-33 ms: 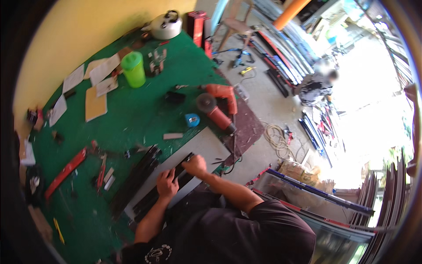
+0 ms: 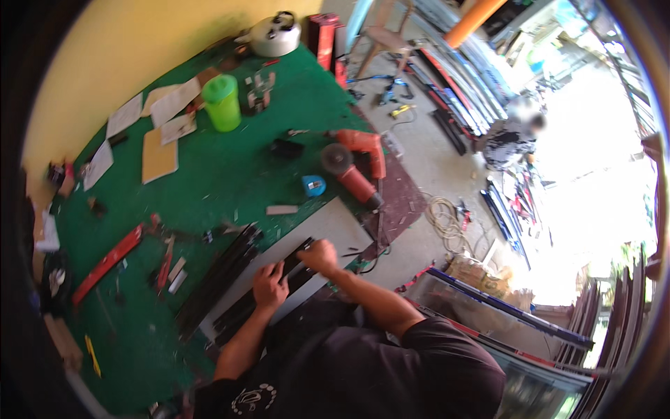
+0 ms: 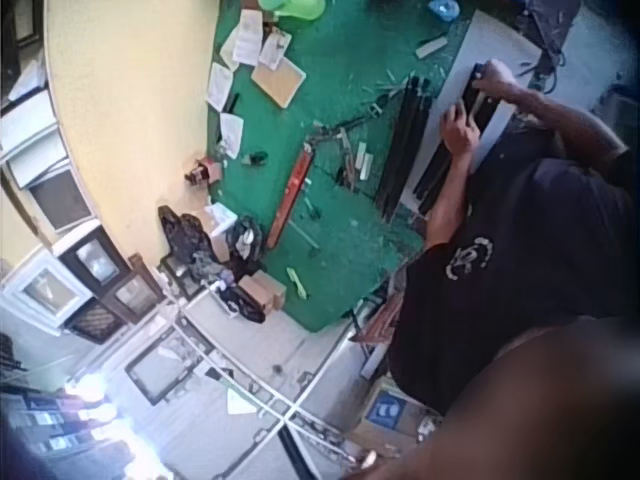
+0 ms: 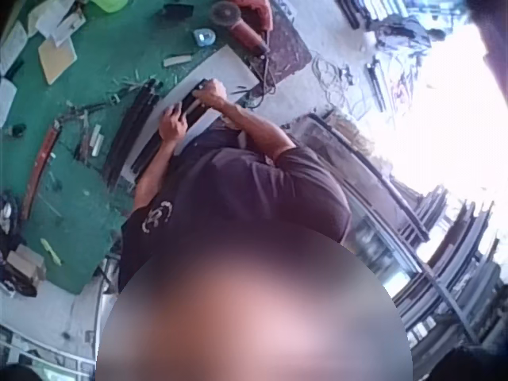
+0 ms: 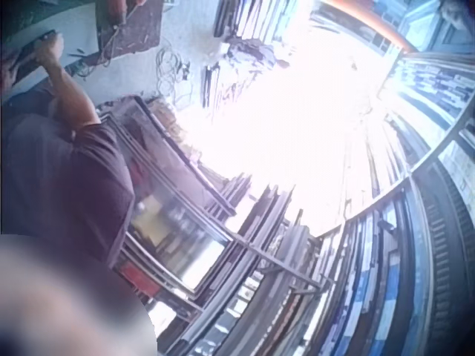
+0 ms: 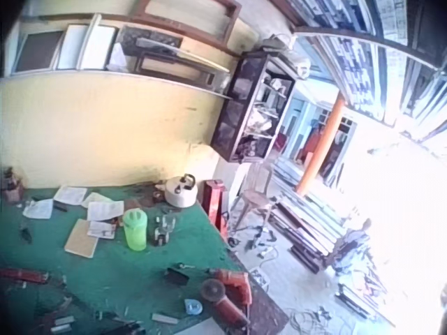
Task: The person aligns several black metal rods on a green workbench, then uses a red angle grinder to cut the ends of the rods. After cutting, the person picks up a yellow tape measure and a drill, then places them on the table.
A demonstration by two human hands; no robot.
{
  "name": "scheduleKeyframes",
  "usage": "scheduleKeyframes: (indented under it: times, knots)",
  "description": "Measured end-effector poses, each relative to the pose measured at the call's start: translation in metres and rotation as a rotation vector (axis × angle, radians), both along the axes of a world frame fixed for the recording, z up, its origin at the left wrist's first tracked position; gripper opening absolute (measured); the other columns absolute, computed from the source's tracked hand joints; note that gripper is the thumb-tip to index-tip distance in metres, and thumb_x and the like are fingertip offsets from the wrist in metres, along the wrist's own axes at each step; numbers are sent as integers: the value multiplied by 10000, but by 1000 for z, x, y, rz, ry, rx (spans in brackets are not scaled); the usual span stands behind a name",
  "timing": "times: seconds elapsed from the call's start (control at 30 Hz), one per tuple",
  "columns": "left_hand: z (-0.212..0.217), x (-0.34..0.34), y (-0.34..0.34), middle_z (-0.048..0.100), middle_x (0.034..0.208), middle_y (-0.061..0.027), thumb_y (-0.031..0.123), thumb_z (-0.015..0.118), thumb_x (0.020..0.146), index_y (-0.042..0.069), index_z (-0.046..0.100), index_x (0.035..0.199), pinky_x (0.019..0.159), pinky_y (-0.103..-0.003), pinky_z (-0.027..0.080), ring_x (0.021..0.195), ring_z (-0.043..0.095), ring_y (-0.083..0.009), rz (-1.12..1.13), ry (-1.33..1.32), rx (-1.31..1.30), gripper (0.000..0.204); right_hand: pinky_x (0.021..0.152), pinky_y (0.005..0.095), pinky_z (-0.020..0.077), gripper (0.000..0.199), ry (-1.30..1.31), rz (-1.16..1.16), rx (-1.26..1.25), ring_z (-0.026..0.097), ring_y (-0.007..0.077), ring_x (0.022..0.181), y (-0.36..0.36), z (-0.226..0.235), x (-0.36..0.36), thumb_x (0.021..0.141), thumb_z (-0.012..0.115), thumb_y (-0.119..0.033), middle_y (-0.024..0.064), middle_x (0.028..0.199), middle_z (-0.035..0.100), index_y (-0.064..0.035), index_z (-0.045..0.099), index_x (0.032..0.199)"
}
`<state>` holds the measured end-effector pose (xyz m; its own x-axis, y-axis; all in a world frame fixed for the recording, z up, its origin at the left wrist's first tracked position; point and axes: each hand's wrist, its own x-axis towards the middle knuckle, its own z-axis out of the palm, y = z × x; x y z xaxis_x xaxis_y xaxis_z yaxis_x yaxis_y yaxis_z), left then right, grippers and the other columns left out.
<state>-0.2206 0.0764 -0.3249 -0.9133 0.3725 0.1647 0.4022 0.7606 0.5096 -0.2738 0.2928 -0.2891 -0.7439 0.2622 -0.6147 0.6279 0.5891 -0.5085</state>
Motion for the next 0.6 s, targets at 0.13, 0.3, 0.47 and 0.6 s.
scheduleKeyframes:
  times: [0.13,0.3,0.47,0.6]
  knots:
    - [7,1,-2,649,1203,-84,184,812,804,114,694,1318,937,-470,513,1126,631,-329,22,-38,64,532,633,510,547,466,127,526,185,673,423,625,79,8,17,754,782,-457,244,675,665,7,747,734]
    - [28,2,-21,653,1247,-77,242,848,809,117,685,1325,1028,-474,461,1161,616,-320,208,163,148,555,850,469,609,446,-353,893,496,755,356,1015,161,47,73,725,894,-385,201,997,778,-22,807,967]
    - [34,-3,-64,654,1196,-63,185,870,784,145,668,1283,1001,-493,457,1153,605,-312,521,89,-163,540,882,496,585,403,-78,733,249,743,398,970,130,49,69,807,838,-367,199,982,780,-16,798,1001]
    - [27,-15,-80,653,1152,-57,130,882,752,155,668,1200,945,-491,466,1116,608,-313,349,8,-75,497,910,492,542,463,253,617,81,691,399,1026,70,45,38,861,794,-390,193,1115,731,-66,745,1189]
